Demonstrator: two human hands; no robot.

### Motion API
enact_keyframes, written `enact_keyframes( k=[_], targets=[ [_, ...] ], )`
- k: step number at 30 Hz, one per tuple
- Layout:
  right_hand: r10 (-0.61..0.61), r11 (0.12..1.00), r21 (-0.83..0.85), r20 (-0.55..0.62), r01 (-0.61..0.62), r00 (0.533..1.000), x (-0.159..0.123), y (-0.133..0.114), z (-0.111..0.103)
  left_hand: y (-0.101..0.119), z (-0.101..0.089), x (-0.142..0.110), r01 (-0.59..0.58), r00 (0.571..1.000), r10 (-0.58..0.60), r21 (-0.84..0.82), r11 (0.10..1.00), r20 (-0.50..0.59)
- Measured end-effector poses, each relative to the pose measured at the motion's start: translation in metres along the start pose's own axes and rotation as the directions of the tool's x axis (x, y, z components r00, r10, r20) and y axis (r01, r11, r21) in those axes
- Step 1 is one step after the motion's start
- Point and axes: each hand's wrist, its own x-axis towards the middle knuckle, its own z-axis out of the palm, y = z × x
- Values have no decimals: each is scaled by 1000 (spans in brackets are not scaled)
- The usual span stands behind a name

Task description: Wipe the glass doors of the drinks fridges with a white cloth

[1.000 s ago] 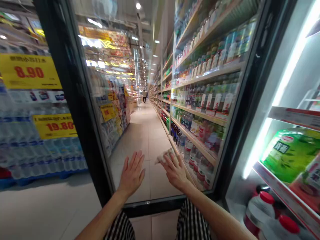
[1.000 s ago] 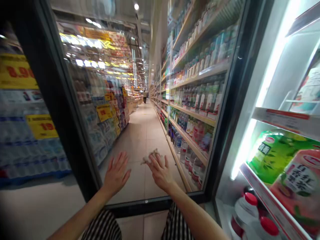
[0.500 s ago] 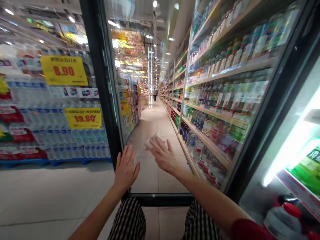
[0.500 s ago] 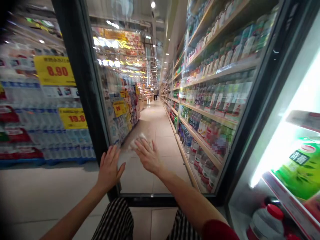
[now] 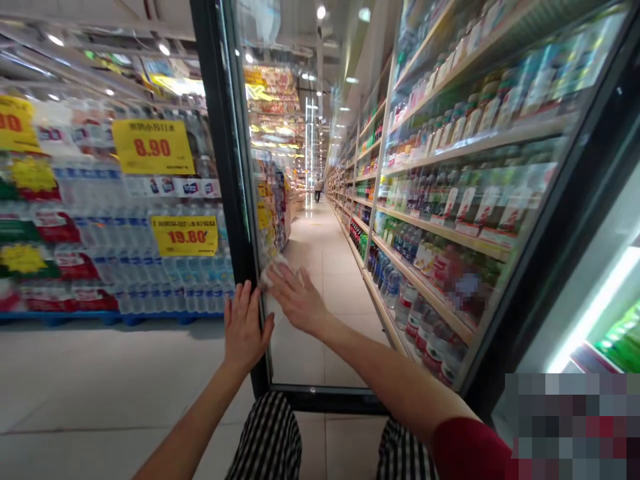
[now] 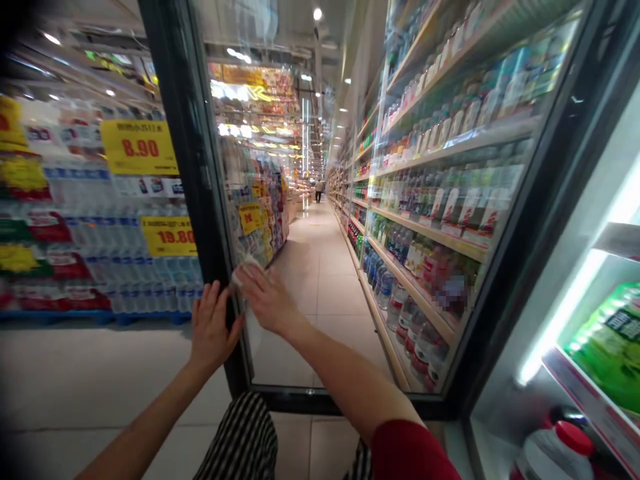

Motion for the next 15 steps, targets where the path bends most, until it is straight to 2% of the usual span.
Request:
enact_keyframes(
  k=[2,4,6,8,9,10,12,14,15],
  targets=[
    [-156,988,0,51,156,986,-4,-1,2,-2,-1,4,-1,1000,1,3,1000,2],
    [-175,984,-15,35,176,984,4,5,0,-5,-3,9,-7,1000,7,8,1000,-2],
    [-42,998,-42,-51,40,998,24,14,-8,-7,-4,17,-7,1000,8,13,1000,-24],
    [123,990,-57,-137,-131,983,44,23,-17,-7,-6,25,-6,999,6,13,1000,-52],
    [158,983,-66,-156,-170,975,50,25,-20,-7,-7,29,-4,998,5,12,1000,-65],
    [140,985,-80,-153,-153,978,52,27,-22,-6,-9,34,-2,997,3,9,1000,-76],
    [-4,994,-109,-97,-7,995,49,29,-24,-5,-11,43,-10,996,10,1,1000,-85],
    [-119,986,-125,-43,113,992,48,35,-28,-3,-13,53,-30,995,29,-11,999,-92],
    [-115,986,-130,-43,108,992,52,40,-32,-2,-14,59,-41,994,40,-17,999,-98]
  ],
)
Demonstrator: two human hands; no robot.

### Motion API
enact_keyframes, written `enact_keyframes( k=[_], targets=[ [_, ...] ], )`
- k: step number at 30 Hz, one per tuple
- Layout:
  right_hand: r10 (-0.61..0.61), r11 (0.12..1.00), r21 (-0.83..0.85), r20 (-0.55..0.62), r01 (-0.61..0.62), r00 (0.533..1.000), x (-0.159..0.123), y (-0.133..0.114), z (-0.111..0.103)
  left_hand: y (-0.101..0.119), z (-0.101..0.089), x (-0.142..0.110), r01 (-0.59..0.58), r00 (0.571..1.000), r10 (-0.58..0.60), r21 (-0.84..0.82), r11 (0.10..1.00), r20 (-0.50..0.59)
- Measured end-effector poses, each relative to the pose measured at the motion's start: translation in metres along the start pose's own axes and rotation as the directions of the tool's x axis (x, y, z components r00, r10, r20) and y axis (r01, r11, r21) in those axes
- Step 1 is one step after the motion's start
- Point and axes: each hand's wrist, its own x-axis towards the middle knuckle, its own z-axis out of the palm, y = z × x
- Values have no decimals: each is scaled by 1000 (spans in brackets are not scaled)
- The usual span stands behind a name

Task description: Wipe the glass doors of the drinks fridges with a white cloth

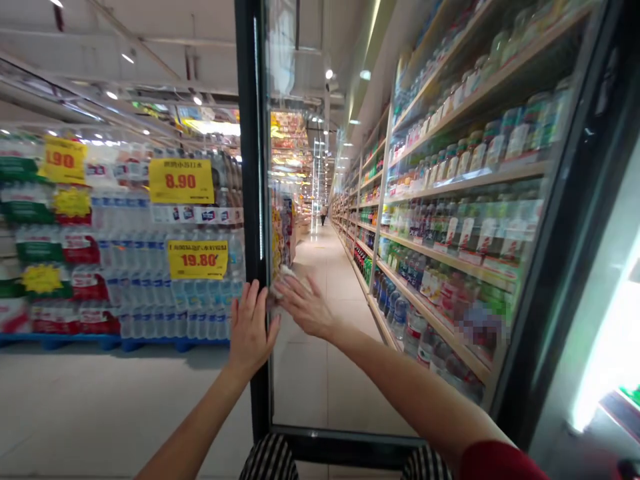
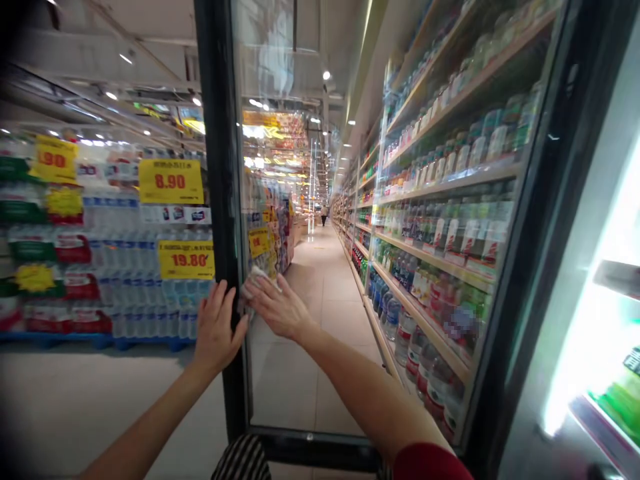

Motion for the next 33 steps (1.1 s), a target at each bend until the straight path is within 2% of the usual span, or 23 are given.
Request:
enact_keyframes(
  k=[2,3,5,6,8,10,11,13,15,16,17,18,21,23,24,26,27,28,29,32,33],
  targets=[
    [155,988,-6,-43,-155,987,12,15,-10,3,1,13,-18,1000,18,-13,1000,-21],
    [246,969,-3,-74,-247,966,18,22,-16,5,1,19,-24,999,23,-17,1000,-34],
    [345,938,8,-114,-346,932,22,29,-24,9,2,30,-37,998,36,-23,999,-58],
    [337,941,8,-115,-339,934,19,29,-26,10,2,35,-42,997,41,-25,999,-65],
    [213,977,-5,-76,-214,974,4,25,-26,11,3,41,-56,995,54,-21,998,-78],
    [103,995,-14,-31,-103,994,-11,26,-26,11,5,46,-72,994,71,-13,997,-78],
    [106,994,-18,-27,-106,994,-15,30,-29,11,6,49,-79,994,78,-10,997,-75],
    [244,969,-32,-75,-246,967,-15,44,-38,13,10,54,-93,993,91,-16,996,-76],
    [409,907,-40,-150,-419,900,-11,58,-48,17,14,60,-98,992,95,-34,995,-81],
    [449,886,-45,-172,-462,877,-12,61,-52,19,16,62,-97,992,93,-45,994,-84],
    [456,880,-54,-179,-471,872,-16,62,-54,22,18,64,-93,993,89,-54,994,-84],
    [433,891,-69,-165,-448,886,-24,60,-55,25,20,65,-92,993,87,-61,994,-81],
    [276,954,-108,-59,-281,959,-60,50,-53,33,26,63,-110,993,107,-69,992,-53],
    [271,953,-127,-49,-275,961,-81,53,-54,39,31,61,-130,991,128,-67,989,-33],
    [335,929,-139,-83,-344,939,-88,57,-56,42,33,60,-136,991,134,-67,988,-26],
    [507,832,-151,-186,-534,842,-100,65,-61,50,38,59,-146,989,145,-67,987,-25],
    [563,788,-152,-216,-597,798,-106,66,-62,54,40,59,-153,988,152,-69,986,-27],
    [584,770,-155,-219,-619,782,-113,65,-63,59,42,59,-165,986,163,-73,984,-29],
    [574,781,-163,-192,-602,796,-120,62,-62,64,44,59,-178,984,176,-77,981,-27],
    [443,878,-179,-55,-445,895,-141,53,-59,78,51,62,-226,974,225,-93,970,-16],
    [429,885,-184,-37,-428,903,-143,54,-60,82,53,63,-239,971,239,-96,966,-12]
  ],
)
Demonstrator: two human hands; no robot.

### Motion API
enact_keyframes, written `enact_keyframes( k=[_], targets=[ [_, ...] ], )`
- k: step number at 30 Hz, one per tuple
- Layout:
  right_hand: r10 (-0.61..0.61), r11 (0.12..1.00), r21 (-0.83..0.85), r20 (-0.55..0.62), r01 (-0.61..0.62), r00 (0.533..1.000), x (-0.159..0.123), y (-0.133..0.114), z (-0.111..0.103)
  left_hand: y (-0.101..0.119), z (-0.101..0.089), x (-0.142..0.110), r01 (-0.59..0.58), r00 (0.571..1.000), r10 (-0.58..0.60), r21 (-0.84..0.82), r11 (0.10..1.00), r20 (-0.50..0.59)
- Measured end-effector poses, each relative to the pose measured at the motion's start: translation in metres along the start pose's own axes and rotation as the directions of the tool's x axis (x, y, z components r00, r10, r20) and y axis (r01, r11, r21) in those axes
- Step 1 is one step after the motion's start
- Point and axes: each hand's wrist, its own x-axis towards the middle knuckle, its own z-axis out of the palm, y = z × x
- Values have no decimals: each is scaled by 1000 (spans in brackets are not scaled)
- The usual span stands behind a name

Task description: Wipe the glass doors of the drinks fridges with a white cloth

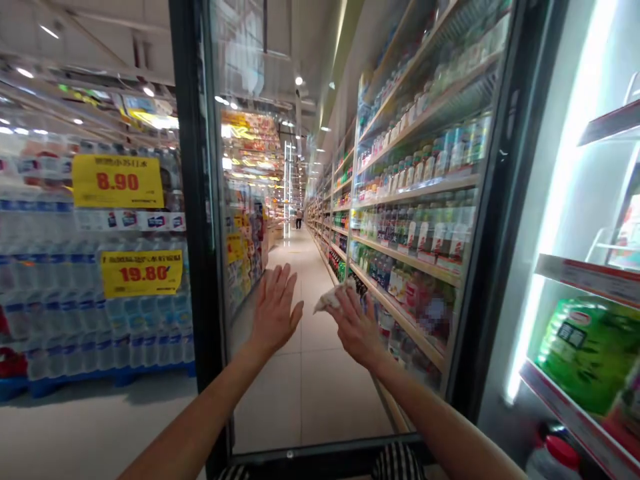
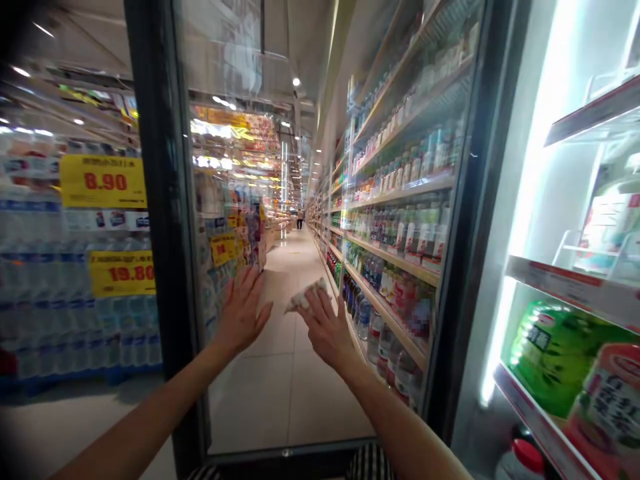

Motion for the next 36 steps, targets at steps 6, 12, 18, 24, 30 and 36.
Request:
enact_keyframes(
  k=[6,12,18,24,30,36],
  targets=[
    [323,943,-34,-160,-332,933,28,29,-11,21,13,16,-22,999,22,-31,999,-23],
    [19,999,-31,-19,-20,1000,-25,31,-6,35,21,17,-42,999,43,-56,998,10],
    [365,921,-60,-205,-384,908,-18,51,-13,54,30,19,-51,999,50,-76,996,-15],
    [150,983,-96,-73,-157,986,-41,75,-15,61,32,36,-73,997,73,-105,992,-11],
    [496,836,-107,-270,-538,825,-35,105,-23,62,34,50,-71,997,69,-114,991,-26],
    [470,855,-81,-295,-512,832,-42,137,-29,52,37,59,-108,992,103,-71,992,-74]
  ],
)
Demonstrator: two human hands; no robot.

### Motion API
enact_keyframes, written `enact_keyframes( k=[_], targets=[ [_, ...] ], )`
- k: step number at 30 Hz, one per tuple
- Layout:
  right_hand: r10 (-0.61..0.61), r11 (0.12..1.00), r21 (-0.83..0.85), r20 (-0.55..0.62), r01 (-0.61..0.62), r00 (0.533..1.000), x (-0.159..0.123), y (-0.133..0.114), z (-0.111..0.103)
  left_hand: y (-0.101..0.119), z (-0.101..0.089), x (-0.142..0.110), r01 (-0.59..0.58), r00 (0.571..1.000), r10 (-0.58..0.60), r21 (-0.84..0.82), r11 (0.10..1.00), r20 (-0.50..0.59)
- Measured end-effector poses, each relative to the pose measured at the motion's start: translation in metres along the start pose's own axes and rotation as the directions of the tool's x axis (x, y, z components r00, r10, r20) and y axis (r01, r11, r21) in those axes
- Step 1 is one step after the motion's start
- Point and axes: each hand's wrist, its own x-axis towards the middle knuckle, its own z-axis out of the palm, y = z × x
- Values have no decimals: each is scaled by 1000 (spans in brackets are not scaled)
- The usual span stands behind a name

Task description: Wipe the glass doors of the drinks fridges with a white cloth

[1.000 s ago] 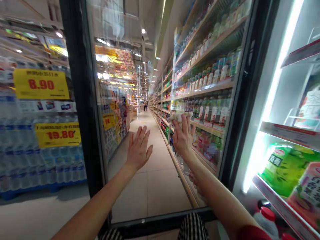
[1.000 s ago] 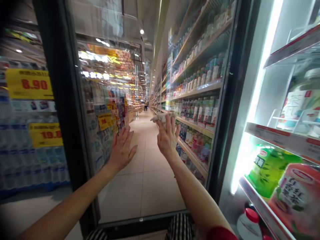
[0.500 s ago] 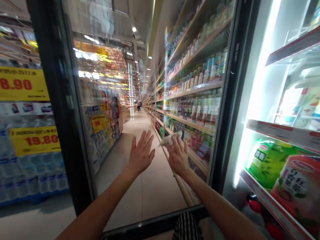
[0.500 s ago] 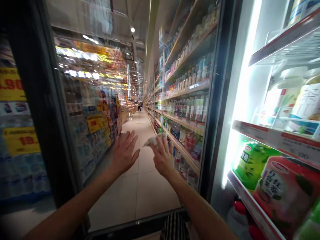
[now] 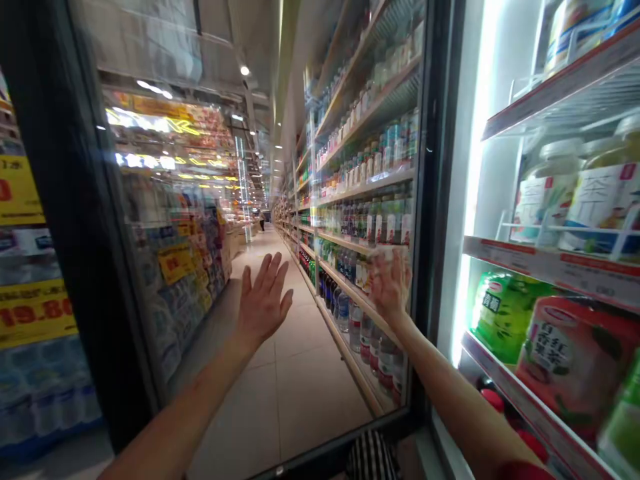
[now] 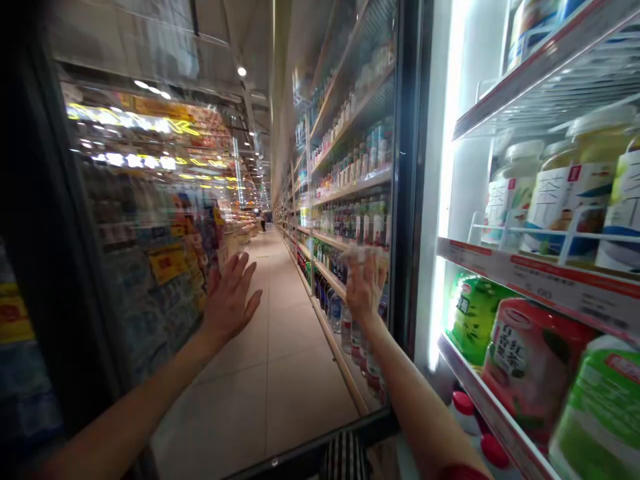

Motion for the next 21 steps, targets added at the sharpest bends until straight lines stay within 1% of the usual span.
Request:
enact_keyframes(
  k=[1,2,3,4,5,6,7,8,9,10,11,12,13,14,15,16,17,18,19,20,21],
  targets=[
    [148,989,0,-80,-149,986,8,5,1,-3,1,2,-4,1000,4,11,1000,-14],
    [245,969,13,-135,-245,960,15,8,2,-5,1,5,-6,1000,7,22,1000,-27],
    [271,963,26,-156,-270,950,21,8,3,-6,2,7,-6,999,7,30,1000,-38],
    [219,976,32,-137,-217,966,25,5,3,-7,3,9,-4,999,6,35,999,-45],
    [97,995,34,-81,-95,992,27,0,3,-8,3,11,-3,999,4,37,999,-49],
    [-61,997,42,-9,61,998,29,-4,3,-8,3,13,-2,999,3,34,999,-49],
    [-200,979,53,52,197,978,32,-8,2,-9,3,14,-3,999,4,30,1000,-44],
    [-277,960,59,81,273,957,35,-10,2,-9,2,16,-6,999,7,28,1000,-42],
    [-274,961,52,72,271,959,41,-10,2,-11,1,18,-9,999,10,30,1000,-41],
    [-193,981,36,21,192,981,48,-11,3,-13,0,22,-9,999,11,35,999,-43],
    [-59,998,26,-56,61,997,57,-12,3,-15,-1,25,-5,999,7,45,999,-48],
    [76,997,30,-132,-72,988,65,-14,4,-18,-3,30,5,998,-2,56,998,-56],
    [159,987,40,-176,-154,971,72,-19,5,-22,-5,36,20,998,-16,65,998,-65],
    [168,986,45,-182,-162,969,77,-26,5,-27,-8,42,38,997,-33,70,997,-72],
    [95,995,41,-148,-89,984,80,-33,5,-32,-10,48,57,996,-52,71,996,-75],
    [-50,998,38,-82,54,995,82,-41,4,-37,-13,54,71,995,-66,70,995,-77],
    [-226,973,45,-3,226,974,83,-47,4,-43,-16,60,80,994,-75,70,994,-78],
    [-369,929,60,59,366,927,84,-51,2,-49,-19,64,87,994,-81,71,994,-77],
    [-439,898,68,88,434,894,87,-52,1,-55,-22,67,91,993,-85,73,993,-76],
    [-415,910,60,75,411,907,92,-50,1,-61,-26,69,95,993,-89,74,993,-73],
    [-299,954,43,25,297,954,99,-48,0,-65,-29,70,96,994,-92,74,993,-62]
  ],
)
